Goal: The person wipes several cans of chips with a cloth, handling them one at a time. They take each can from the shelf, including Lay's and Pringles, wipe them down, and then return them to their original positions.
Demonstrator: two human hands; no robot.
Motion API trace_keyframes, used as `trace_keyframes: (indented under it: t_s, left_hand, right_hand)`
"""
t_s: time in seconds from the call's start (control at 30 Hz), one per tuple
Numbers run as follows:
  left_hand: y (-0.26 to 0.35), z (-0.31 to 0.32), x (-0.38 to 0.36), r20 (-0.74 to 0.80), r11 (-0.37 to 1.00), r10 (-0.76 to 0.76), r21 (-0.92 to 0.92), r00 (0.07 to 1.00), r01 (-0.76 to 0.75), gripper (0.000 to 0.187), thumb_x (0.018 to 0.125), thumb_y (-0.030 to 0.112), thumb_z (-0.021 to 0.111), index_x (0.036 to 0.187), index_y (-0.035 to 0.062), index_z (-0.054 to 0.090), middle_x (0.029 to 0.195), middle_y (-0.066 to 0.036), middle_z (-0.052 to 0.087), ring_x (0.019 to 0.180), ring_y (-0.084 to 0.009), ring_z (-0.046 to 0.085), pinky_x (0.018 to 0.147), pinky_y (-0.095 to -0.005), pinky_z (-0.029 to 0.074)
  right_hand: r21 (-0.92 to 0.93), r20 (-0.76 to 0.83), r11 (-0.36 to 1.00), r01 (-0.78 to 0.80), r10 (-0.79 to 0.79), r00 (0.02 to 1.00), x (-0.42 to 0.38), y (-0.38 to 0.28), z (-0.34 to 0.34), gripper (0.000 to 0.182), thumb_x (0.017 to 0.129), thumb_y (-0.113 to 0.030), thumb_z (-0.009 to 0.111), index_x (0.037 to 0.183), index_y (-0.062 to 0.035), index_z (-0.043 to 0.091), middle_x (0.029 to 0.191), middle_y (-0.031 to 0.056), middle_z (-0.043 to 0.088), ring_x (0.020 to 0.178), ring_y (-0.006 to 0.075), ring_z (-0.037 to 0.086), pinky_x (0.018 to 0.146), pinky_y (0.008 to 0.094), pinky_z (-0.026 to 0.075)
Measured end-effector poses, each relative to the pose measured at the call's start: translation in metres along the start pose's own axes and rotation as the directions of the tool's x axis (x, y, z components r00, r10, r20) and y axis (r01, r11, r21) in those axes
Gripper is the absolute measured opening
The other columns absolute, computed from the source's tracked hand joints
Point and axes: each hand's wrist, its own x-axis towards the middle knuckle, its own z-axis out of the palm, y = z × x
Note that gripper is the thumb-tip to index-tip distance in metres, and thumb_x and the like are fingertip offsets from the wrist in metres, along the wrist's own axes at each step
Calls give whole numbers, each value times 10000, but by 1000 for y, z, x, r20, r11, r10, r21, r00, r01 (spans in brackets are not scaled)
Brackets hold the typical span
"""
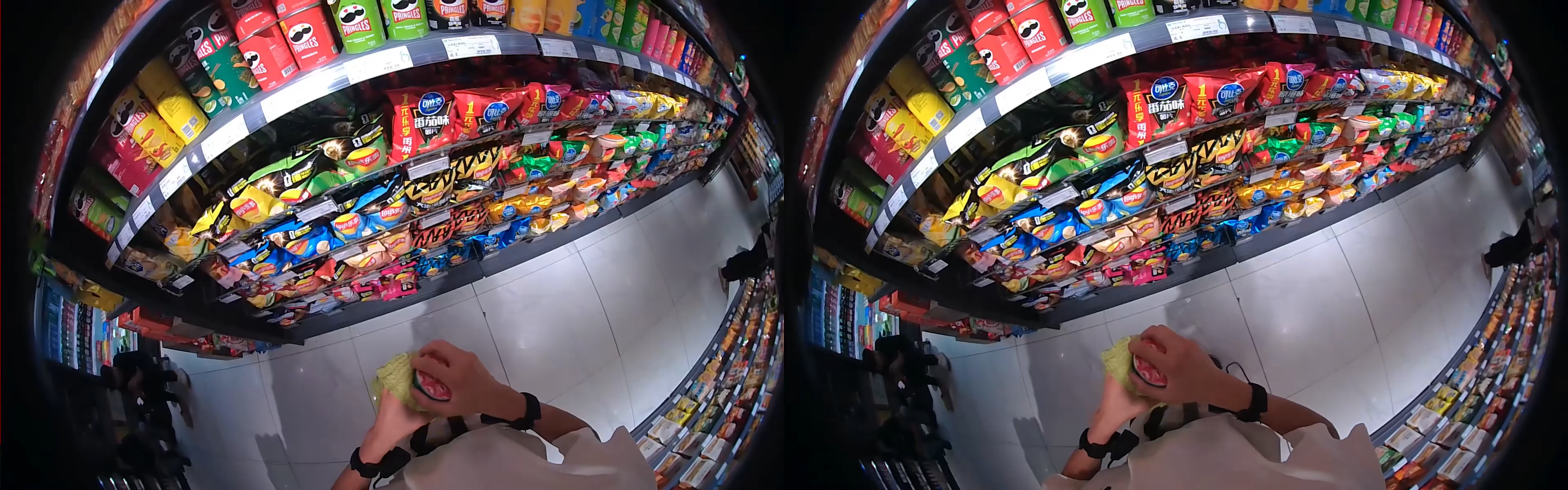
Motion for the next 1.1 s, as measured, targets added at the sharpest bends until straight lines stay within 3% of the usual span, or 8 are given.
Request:
trace_keyframes:
  t_s: [0.2, 0.37, 0.8, 0.87, 0.9, 0.93, 1.0, 1.1]
  left_hand:
    - [0, -8, -4, 142, 992, -105, 85, 984, 93, 793, 555, 235, 865, 1240, 29, 521, 1181, -155, 593, 1097, -322, 589, 925, -386, 470]
    - [-6, -11, -17, 287, 980, -21, 198, 958, -37, 796, 537, 257, 870, 1219, 24, 533, 1163, -163, 595, 1083, -340, 586, 932, -387, 460]
    - [-28, 4, -27, 43, 991, 99, 84, 994, -102, 776, 561, 203, 863, 1243, 46, 530, 1199, -117, 595, 1095, -285, 596, 942, -402, 468]
    - [-51, 0, -48, -140, 982, -172, -96, 975, 160, 743, 634, 221, 849, 1270, 37, 513, 1240, -97, 579, 1111, -236, 591, 966, -374, 471]
    - [-48, 2, -56, -197, 877, -319, -433, 927, 209, 745, 685, 255, 843, 1299, 32, 487, 1256, -87, 571, 1115, -227, 588, 980, -366, 475]
    - [-53, 4, -64, -195, 878, -317, -430, 928, 210, 745, 685, 255, 843, 1299, 32, 487, 1256, -87, 571, 1115, -227, 588, 980, -366, 475]
    - [-63, 8, -73, -272, 694, -313, -720, 910, 23, 710, 736, 337, 829, 1287, 42, 492, 1244, -71, 563, 1144, -211, 566, 987, -389, 469]
    - [-65, 8, -79, -218, 488, -311, -872, 925, -42, 841, 732, 459, 783, 1357, 36, 412, 1283, -100, 544, 1159, -259, 563, 999, -425, 468]
  right_hand:
    - [61, -40, 997, -52, 55, 998, 3, -10, -49, 377, 718, -206, 760, 1030, -65, 604, 1005, 119, 577, 824, 293, 631, 716, 351, 533]
    - [48, -81, 996, -74, 77, 994, -8, -15, -71, 387, 710, -182, 767, 1037, -66, 595, 995, 115, 575, 811, 290, 625, 706, 340, 528]
    - [-51, -12, 998, 45, -46, 999, -19, -26, -14, 458, 797, -335, 736, 1128, -74, 557, 1135, 133, 525, 1002, 325, 564, 836, 393, 496]
    - [0, -29, 998, -58, 58, 998, -28, -17, -18, 480, 802, -343, 736, 1149, -70, 550, 1157, 143, 517, 1024, 340, 556, 853, 401, 486]
    - [54, -37, 986, -157, 159, 987, -34, -12, -20, 501, 806, -352, 737, 1169, -67, 543, 1179, 154, 510, 1046, 354, 549, 870, 410, 476]
    - [55, -41, 986, -158, 160, 986, -39, -8, -23, 501, 806, -352, 737, 1169, -67, 543, 1179, 154, 510, 1046, 354, 549, 870, 410, 476]
    - [128, 369, 892, -433, 362, 856, -48, 2, -28, 531, 811, -330, 738, 1211, -58, 518, 1223, 171, 495, 1111, 367, 520, 913, 418, 461]
    - [92, 219, 953, -287, 262, 940, -55, 0, -18, 569, 824, -302, 732, 1268, -48, 481, 1235, 164, 500, 1125, 341, 516, 923, 405, 460]
